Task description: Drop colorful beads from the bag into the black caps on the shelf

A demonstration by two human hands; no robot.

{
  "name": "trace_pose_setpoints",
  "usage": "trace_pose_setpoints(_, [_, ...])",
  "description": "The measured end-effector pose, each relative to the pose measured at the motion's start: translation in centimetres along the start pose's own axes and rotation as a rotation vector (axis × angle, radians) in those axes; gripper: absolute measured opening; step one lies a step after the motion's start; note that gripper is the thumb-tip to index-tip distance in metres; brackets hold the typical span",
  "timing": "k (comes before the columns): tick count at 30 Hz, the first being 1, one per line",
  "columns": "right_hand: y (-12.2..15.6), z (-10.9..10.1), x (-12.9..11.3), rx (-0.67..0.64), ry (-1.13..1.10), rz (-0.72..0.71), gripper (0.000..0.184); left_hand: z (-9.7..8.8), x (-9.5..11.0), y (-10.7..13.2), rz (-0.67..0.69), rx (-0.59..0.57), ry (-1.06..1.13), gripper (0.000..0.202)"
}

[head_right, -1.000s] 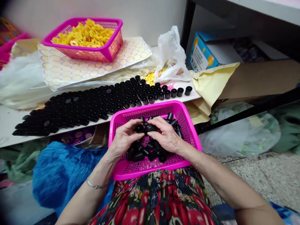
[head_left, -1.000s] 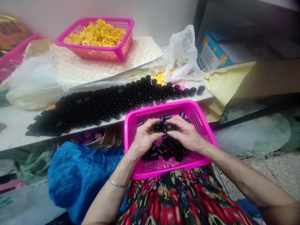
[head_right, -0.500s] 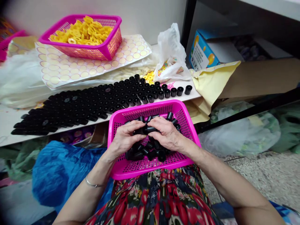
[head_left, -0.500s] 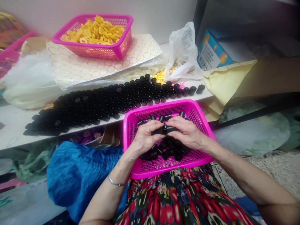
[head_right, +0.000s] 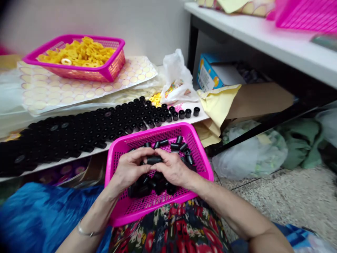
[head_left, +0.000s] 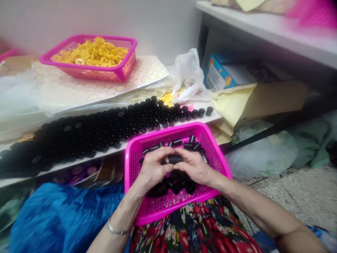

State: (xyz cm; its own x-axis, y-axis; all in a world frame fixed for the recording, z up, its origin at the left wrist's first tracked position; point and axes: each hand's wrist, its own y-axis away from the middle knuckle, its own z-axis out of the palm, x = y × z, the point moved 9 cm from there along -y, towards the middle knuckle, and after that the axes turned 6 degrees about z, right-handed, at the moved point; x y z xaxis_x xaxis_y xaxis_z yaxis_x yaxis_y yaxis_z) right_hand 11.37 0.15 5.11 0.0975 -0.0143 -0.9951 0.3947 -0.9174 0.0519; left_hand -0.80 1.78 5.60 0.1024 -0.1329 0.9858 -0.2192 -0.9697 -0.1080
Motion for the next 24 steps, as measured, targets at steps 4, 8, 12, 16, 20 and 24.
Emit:
trace_pose_setpoints(4, [0.3, -0.5, 0.6, -0.02, -0.217, 0.1, 0.039, 1.1, 1.0, -0.8, 0.115, -0.068, -0.047, 0.028])
trace_pose_setpoints(8, [-1.0, -6.4, 0.6, 0.236, -0.122, 0.108, 0.034, 0.7, 1.1, -1.1, 0.152, -0.021, -0.115, 0.036])
trace_pose_setpoints(12, [-4.2, -16.0, -2.3, 0.646, 0.353, -0.061, 0.026, -0.9, 0.1, -0.9, 0.061, 0.1, -0.165, 0.018])
trace_pose_setpoints(16, [-9.2, -21.4, -3.3, 0.757, 0.892, 0.041, 0.024, -2.0, -0.9, -0.4, -0.059, 0.165, -0.185, 0.013])
trace_pose_setpoints(20, [-13.0, -22.4, -1.3, 0.619, 1.137, 0.274, 0.021, -2.4, -2.8, 0.3, -0.213, 0.123, -0.236, 0.019])
trace_pose_setpoints(24, [-14.5, -22.3, 0.7, 0.494, 1.196, 0.38, 0.015, -2.3, -5.1, 0.9, -0.323, -0.003, -0.38, 0.021])
